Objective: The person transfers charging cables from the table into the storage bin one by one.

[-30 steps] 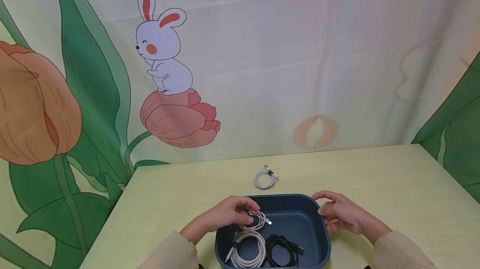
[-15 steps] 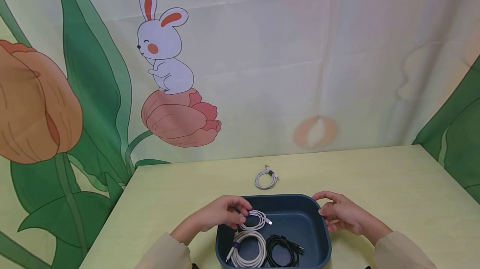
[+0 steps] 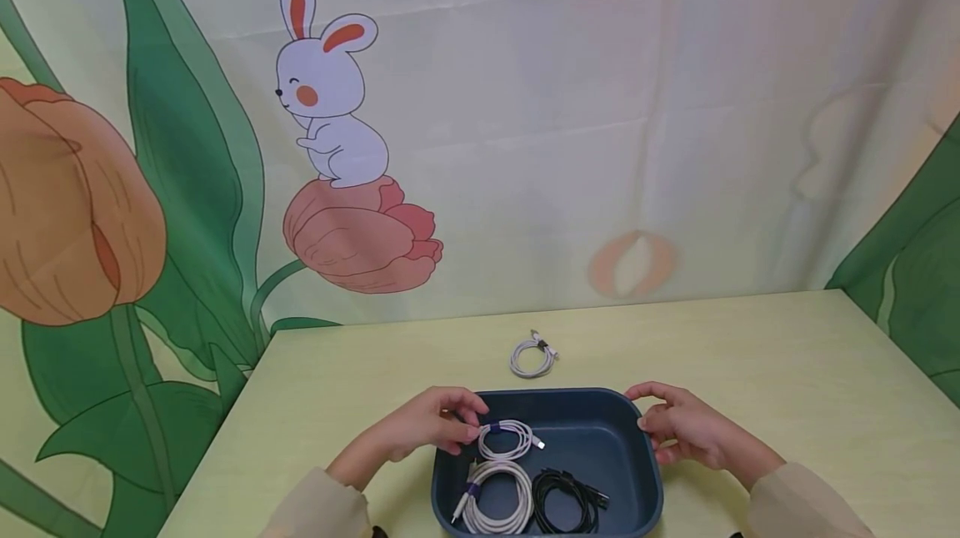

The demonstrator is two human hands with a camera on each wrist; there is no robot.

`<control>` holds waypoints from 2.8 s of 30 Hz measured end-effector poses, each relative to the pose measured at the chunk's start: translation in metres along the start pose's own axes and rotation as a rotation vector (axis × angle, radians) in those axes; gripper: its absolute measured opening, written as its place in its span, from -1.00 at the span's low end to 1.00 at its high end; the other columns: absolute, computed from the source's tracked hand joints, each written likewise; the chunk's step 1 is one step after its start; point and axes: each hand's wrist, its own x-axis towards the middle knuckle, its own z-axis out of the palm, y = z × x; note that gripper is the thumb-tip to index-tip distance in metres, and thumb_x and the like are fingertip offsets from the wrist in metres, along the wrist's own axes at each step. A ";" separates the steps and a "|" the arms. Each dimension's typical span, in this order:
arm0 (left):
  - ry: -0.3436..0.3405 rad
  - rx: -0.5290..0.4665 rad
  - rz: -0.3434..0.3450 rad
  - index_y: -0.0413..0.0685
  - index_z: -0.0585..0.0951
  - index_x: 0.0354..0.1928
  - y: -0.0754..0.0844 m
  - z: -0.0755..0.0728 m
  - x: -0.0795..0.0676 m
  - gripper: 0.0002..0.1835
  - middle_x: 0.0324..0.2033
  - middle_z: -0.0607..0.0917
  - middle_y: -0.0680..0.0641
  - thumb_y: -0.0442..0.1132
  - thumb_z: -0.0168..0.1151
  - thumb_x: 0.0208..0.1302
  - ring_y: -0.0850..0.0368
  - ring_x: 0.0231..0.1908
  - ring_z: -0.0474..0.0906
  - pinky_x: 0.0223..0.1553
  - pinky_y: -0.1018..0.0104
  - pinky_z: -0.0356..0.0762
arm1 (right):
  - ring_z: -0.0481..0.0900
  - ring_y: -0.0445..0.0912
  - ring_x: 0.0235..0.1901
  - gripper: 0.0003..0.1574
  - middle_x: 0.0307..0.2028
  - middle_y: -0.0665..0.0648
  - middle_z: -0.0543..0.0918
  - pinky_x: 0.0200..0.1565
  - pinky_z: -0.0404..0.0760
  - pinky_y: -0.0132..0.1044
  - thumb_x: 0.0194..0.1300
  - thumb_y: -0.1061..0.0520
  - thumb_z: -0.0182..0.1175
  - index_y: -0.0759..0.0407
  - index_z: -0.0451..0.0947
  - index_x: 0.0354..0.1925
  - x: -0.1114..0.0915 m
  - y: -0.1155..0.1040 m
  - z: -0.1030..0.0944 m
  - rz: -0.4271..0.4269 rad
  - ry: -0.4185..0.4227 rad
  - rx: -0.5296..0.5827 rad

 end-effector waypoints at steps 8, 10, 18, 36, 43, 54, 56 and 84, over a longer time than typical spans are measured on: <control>0.029 0.000 0.003 -0.33 0.46 -0.11 -0.004 -0.005 -0.006 -0.73 -0.44 0.45 -0.01 -0.41 0.13 0.11 0.22 -0.47 0.48 -0.43 0.30 0.56 | 0.37 -0.19 -0.60 -0.54 -0.58 -0.04 0.42 -0.50 0.48 -0.36 0.19 0.22 0.02 0.09 0.22 0.08 0.000 -0.001 0.001 0.012 0.005 0.003; 0.044 -0.002 -0.003 -0.35 0.44 -0.12 -0.005 -0.006 -0.007 -0.72 -0.45 0.43 -0.01 -0.41 0.13 0.11 0.22 -0.48 0.47 -0.43 0.31 0.56 | 0.37 -0.19 -0.61 -0.54 -0.58 -0.04 0.42 -0.50 0.48 -0.36 0.19 0.22 0.02 0.10 0.22 0.07 0.001 -0.002 0.001 0.014 0.007 0.002; 0.100 -0.037 -0.033 -0.36 0.41 -0.18 -0.014 -0.012 -0.010 -0.74 -0.50 0.39 0.01 -0.41 0.16 0.08 0.22 -0.52 0.43 -0.52 0.42 0.51 | 0.37 -0.19 -0.61 -0.55 -0.58 -0.04 0.42 -0.50 0.48 -0.36 0.18 0.22 0.03 0.09 0.23 0.06 -0.001 -0.004 0.002 0.019 0.017 0.000; 0.153 -0.105 -0.062 -0.38 0.36 -0.21 -0.024 -0.014 -0.017 -0.76 -0.50 0.34 0.01 -0.49 0.12 0.05 0.20 -0.56 0.40 -0.54 0.45 0.49 | 0.37 -0.19 -0.61 -0.53 -0.58 -0.04 0.42 -0.51 0.49 -0.37 0.18 0.21 0.03 0.11 0.21 0.08 0.002 0.000 0.000 0.023 0.023 0.001; 0.169 -0.141 -0.038 -0.38 0.34 -0.19 -0.030 -0.014 -0.019 -0.72 -0.47 0.34 0.00 -0.52 0.09 0.01 0.20 -0.54 0.41 -0.53 0.43 0.47 | 0.38 -0.19 -0.61 -0.52 -0.58 -0.04 0.44 -0.51 0.50 -0.36 0.18 0.21 0.03 0.12 0.20 0.08 0.002 0.000 0.000 0.017 0.013 0.001; 0.195 -0.204 -0.050 -0.28 0.31 -0.02 -0.040 -0.015 -0.018 -0.56 -0.38 0.36 -0.05 -0.50 0.13 0.00 0.19 -0.51 0.45 -0.50 0.37 0.52 | 0.39 -0.19 -0.61 -0.54 -0.57 -0.04 0.43 -0.50 0.50 -0.37 0.19 0.21 0.03 0.09 0.22 0.07 0.003 0.000 0.000 0.008 -0.004 0.004; 0.195 -0.213 -0.054 -0.26 0.30 0.00 -0.041 -0.015 -0.018 -0.55 -0.37 0.37 -0.05 -0.50 0.13 0.00 0.19 -0.49 0.45 -0.50 0.37 0.52 | 0.39 -0.19 -0.61 -0.54 -0.56 -0.03 0.43 -0.50 0.50 -0.37 0.19 0.21 0.03 0.09 0.22 0.07 0.004 0.000 0.000 0.007 -0.003 0.001; 0.126 -0.252 -0.093 -0.17 0.24 0.15 -0.046 -0.013 -0.016 -0.43 -0.36 0.39 -0.06 -0.51 0.12 0.05 0.18 -0.47 0.44 -0.52 0.42 0.52 | 0.38 -0.18 -0.60 -0.47 -0.54 -0.01 0.44 -0.51 0.49 -0.37 0.17 0.21 0.04 0.18 0.17 0.12 0.001 -0.001 -0.001 0.027 0.031 -0.067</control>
